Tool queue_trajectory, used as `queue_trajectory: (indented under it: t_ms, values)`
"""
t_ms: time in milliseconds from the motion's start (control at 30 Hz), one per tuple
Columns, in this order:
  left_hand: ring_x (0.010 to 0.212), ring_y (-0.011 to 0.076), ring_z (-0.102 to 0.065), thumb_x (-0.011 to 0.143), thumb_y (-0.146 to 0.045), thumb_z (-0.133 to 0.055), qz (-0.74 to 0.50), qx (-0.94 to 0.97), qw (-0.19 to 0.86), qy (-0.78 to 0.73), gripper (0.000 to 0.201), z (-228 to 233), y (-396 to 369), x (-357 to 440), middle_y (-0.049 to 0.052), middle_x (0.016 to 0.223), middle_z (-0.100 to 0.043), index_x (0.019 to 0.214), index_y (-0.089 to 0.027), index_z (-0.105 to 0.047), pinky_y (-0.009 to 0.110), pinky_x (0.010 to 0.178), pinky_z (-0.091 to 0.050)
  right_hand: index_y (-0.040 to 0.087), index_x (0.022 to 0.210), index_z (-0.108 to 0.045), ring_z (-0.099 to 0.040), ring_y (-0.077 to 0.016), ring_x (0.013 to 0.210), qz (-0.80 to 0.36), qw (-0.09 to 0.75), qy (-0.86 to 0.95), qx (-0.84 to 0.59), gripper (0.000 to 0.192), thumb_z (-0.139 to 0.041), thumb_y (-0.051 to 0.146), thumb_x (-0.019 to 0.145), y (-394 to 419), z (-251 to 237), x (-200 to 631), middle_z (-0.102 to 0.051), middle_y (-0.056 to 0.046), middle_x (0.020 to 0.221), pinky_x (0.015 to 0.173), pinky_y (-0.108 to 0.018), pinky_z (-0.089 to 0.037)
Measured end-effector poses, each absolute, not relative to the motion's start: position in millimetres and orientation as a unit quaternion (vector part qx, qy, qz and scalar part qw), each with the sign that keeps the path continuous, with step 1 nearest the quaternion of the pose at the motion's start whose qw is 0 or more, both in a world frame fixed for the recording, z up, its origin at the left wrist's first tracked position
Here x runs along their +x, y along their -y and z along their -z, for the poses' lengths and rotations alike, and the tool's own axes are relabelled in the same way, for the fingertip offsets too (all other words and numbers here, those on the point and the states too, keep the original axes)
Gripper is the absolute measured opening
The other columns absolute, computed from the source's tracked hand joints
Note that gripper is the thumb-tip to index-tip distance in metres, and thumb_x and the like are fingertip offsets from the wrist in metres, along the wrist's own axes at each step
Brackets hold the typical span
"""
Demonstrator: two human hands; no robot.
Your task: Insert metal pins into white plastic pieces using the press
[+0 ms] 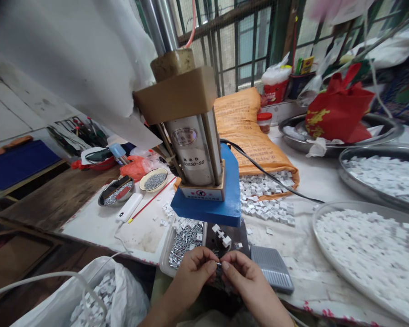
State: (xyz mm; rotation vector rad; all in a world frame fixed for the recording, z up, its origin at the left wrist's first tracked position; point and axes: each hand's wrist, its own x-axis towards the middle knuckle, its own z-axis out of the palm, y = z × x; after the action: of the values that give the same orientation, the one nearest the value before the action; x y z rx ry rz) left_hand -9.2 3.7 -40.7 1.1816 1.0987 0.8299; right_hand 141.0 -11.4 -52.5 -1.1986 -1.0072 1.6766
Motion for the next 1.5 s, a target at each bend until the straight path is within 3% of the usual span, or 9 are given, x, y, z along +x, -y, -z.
queue_trajectory:
  t_ms: [1500]
  values:
    - [0.055,0.0089,-0.045,0.077,-0.017,-0.053,-0.383,0.511,0.615,-0.462,0.007,33.8,-3.5,-12.3,-0.003,0.060,-0.051,0.077,-0.013,-0.059,0.020,0.054,-0.037,0.019,0.074,-0.058,-0.033,-0.0065,0.045,-0.668,0.430,0.375,-0.478,0.040,-0.067,0.057,0.068,12.9,50.1,141.8,-0.046,0.008,0.049,0.044,-0.020,-0.023]
